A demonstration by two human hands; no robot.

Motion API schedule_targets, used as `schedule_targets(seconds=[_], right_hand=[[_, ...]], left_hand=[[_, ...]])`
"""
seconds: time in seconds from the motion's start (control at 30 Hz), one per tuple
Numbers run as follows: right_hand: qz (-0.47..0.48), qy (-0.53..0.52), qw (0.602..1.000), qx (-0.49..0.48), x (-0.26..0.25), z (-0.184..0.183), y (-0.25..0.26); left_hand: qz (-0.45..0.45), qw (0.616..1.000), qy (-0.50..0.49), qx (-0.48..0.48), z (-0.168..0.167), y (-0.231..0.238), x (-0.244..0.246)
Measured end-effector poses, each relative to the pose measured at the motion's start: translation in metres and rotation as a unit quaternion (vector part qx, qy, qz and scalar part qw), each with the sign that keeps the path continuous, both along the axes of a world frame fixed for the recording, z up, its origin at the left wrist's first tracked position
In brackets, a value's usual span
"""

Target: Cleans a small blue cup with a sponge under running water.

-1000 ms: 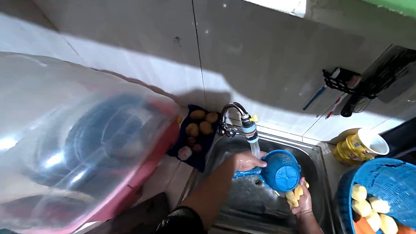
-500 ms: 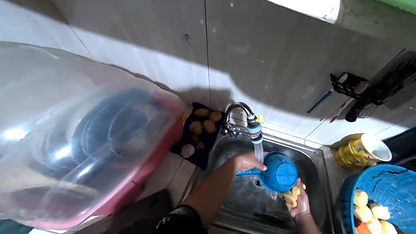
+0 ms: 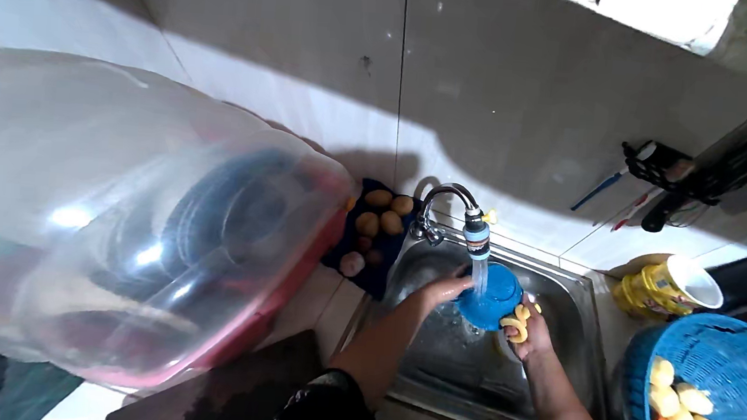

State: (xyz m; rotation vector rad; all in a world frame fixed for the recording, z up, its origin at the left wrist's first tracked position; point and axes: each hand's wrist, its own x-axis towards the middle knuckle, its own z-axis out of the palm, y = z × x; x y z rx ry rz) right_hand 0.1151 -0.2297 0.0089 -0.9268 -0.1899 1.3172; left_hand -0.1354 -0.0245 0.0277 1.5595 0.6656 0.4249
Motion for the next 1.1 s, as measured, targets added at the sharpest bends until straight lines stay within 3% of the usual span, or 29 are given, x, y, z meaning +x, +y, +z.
schedule_targets(seconds=[0.07,0.13,0.2,0.27,0.33,0.4,0.47,0.57,0.67,0.87,1.1], right_hand=[[-0.013,0.034,0.999,-0.003,-0.008,-0.002,0.008],[-0.039,0.035,0.998,-0.024,-0.018,0.000,0.014],[-0.070,0.035,0.996,-0.041,-0.030,0.005,0.019],[-0.100,0.041,0.994,-0.034,-0.039,0.006,0.023],[-0.120,0.044,0.992,-0.019,-0.039,0.005,0.022],[-0.125,0.060,0.990,-0.009,-0.031,0.003,0.014],[-0.123,0.079,0.989,-0.011,-0.023,0.007,0.002],[-0.112,0.082,0.990,-0.020,-0.013,0.018,-0.013],[-0.102,0.080,0.991,-0.018,-0.002,0.021,-0.024],[-0.099,0.091,0.991,-0.012,-0.001,0.017,-0.036],[-0.095,0.081,0.992,-0.023,-0.010,0.010,-0.035]], left_hand=[[0.053,0.986,0.043,0.150,-0.063,0.005,0.024],[0.119,0.956,0.130,0.235,-0.103,0.005,0.048],[0.162,0.933,0.180,0.267,-0.117,0.001,0.064],[0.185,0.935,0.157,0.260,-0.126,-0.001,0.073],[0.147,0.964,0.083,0.205,-0.111,-0.007,0.069],[0.067,0.992,0.042,0.103,-0.047,-0.020,0.040],[0.006,0.997,0.063,0.031,0.006,-0.026,0.016],[-0.047,0.993,0.095,0.049,0.048,-0.030,0.002],[-0.056,0.991,0.094,0.072,0.042,-0.030,0.010],[-0.040,0.994,0.072,0.070,-0.007,-0.020,0.042],[-0.038,0.996,0.067,0.041,-0.011,-0.019,0.036]])
